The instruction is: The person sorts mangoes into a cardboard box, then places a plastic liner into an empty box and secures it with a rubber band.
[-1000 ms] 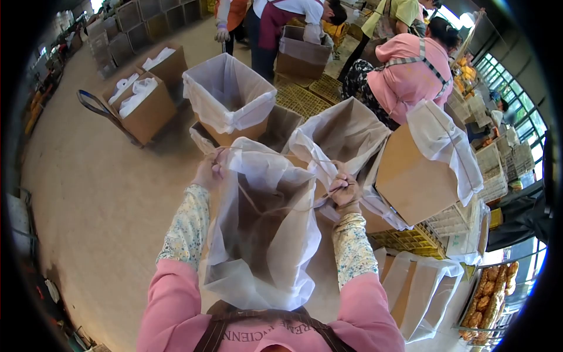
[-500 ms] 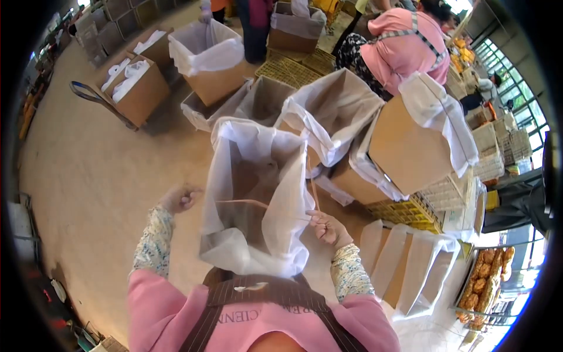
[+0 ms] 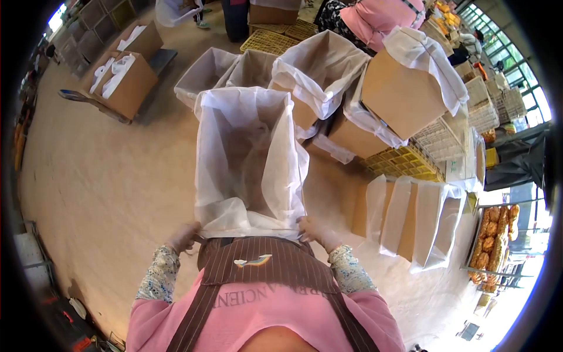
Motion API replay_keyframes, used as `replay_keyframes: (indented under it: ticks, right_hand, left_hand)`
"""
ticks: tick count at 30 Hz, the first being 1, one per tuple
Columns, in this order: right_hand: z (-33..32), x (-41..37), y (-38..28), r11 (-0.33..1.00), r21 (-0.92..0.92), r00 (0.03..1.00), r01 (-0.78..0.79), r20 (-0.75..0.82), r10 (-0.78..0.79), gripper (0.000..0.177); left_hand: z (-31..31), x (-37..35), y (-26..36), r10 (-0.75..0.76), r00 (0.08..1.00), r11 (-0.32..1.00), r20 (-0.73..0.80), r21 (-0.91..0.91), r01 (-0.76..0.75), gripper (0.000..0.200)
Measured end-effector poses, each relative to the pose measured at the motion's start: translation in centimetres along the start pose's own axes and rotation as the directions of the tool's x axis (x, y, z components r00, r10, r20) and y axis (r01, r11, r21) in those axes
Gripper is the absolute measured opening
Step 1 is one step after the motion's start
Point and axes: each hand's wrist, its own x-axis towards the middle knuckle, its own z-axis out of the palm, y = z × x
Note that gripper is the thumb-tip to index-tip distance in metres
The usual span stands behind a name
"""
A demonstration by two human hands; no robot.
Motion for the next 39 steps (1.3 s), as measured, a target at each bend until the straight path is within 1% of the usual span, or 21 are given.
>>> replay_keyframes:
  ticks: [2,3,5,6,7,8,9,12,15,16,19,21,24,27,29,31,33,34,36,37,39]
  right_hand:
    - [1.8,1.9,0.3,0.975,-0.218,0.999,0.04,-0.018,-0.045,0.021]
    - [1.8,2.7,0.9,0.978,-0.207,0.999,0.037,-0.019,-0.042,0.021]
    - [1.5,3.3,1.4,0.823,-0.304,0.876,0.481,0.125,-0.466,0.022]
    - [1.9,3.4,1.0,0.95,0.139,0.958,0.28,0.015,-0.285,0.022]
    - [2.7,2.9,0.2,0.824,0.565,0.998,0.046,0.001,-0.057,0.023]
    - [2.5,4.4,1.9,0.734,0.671,0.982,0.107,0.043,-0.182,0.032]
    - [2.5,4.3,2.6,0.736,0.67,0.984,0.098,0.045,-0.172,0.032]
    - [2.8,4.9,4.7,0.443,0.894,0.908,0.06,0.136,-0.398,0.054]
    - [4.9,4.2,5.5,0.37,0.917,0.869,0.148,0.058,-0.492,0.058]
    - [5.5,4.3,5.5,0.379,0.914,0.87,0.146,0.063,-0.489,0.058]
    - [6.4,4.9,5.7,0.345,0.91,0.846,0.231,-0.012,-0.534,0.062]
    - [5.6,6.3,6.7,0.269,0.955,0.853,0.127,0.033,-0.522,0.064]
    - [5.6,2.8,4.7,0.434,0.864,0.855,0.255,0.009,-0.519,0.067]
    - [5.1,2.7,5.4,0.511,0.828,0.889,0.229,0.035,-0.456,0.073]
    - [5.0,3.8,6.7,0.54,0.795,0.884,0.276,0.011,-0.467,0.077]
    - [5.1,5.0,7.8,0.568,0.76,0.879,0.315,-0.008,-0.476,0.081]
    - [5.8,5.9,8.5,0.618,0.55,0.809,0.562,-0.211,-0.548,0.085]
    - [5.8,6.6,8.8,0.62,0.549,0.81,0.56,-0.207,-0.548,0.085]
    - [5.6,8.2,9.9,0.742,0.235,0.762,0.627,-0.382,-0.523,0.081]
    - [5.6,8.0,9.7,0.741,0.237,0.761,0.628,-0.384,-0.523,0.081]
    - [5.3,7.1,9.2,0.885,0.01,0.807,0.465,-0.416,-0.419,0.074]
  left_hand:
    - [0.3,1.0,-0.1,-0.022,0.999,0.997,0.027,-0.075,0.024,0.02]
    - [0.0,1.3,0.0,-0.026,0.999,0.998,0.028,-0.063,0.028,0.02]
    - [-0.5,2.4,0.3,0.032,0.996,0.989,0.079,-0.145,-0.021,0.021]
    - [-1.1,3.3,0.2,0.058,0.983,0.969,0.177,-0.245,-0.013,0.021]
    - [-1.3,3.7,-0.2,0.125,0.978,0.938,0.166,-0.341,-0.062,0.021]
    - [-1.5,4.0,-0.6,0.164,0.964,0.925,0.208,-0.372,-0.077,0.018]
    - [-1.7,4.2,-0.9,0.209,0.946,0.909,0.246,-0.407,-0.095,0.015]
    - [-0.8,3.9,-1.7,0.181,0.953,0.879,0.244,-0.474,-0.045,0.01]
    - [0.0,7.3,-5.6,0.255,0.95,0.761,0.182,-0.644,-0.08,0.006]
    - [0.3,8.4,-6.5,0.291,0.931,0.613,0.22,-0.79,-0.005,0.011]
    - [0.8,11.5,-7.6,0.253,0.948,0.495,0.191,-0.868,0.042,0.012]
    - [0.7,9.7,-6.4,0.254,0.954,0.548,0.158,-0.836,-0.007,0.013]
    - [0.5,7.3,-6.1,0.285,0.917,0.609,0.277,-0.792,0.05,0.012]
    - [1.6,4.1,-5.6,0.433,0.858,0.654,0.278,-0.752,-0.087,0.011]
    - [2.5,1.9,-4.6,0.502,0.858,0.706,0.11,-0.625,-0.333,0.022]
    - [2.7,4.0,-6.0,0.544,0.836,0.73,0.075,-0.534,-0.427,0.029]
    - [2.6,6.7,-7.9,0.582,0.812,0.744,0.043,-0.433,-0.51,0.035]
    - [2.4,8.0,-8.8,0.62,0.782,0.73,0.062,-0.412,-0.546,0.043]
    - [2.4,9.1,-9.4,0.658,0.749,0.713,0.083,-0.389,-0.583,0.051]
    - [2.3,9.3,-9.2,0.66,0.746,0.718,0.09,-0.369,-0.591,0.05]
    - [2.2,9.4,-9.0,0.663,0.742,0.724,0.104,-0.343,-0.599,0.05]
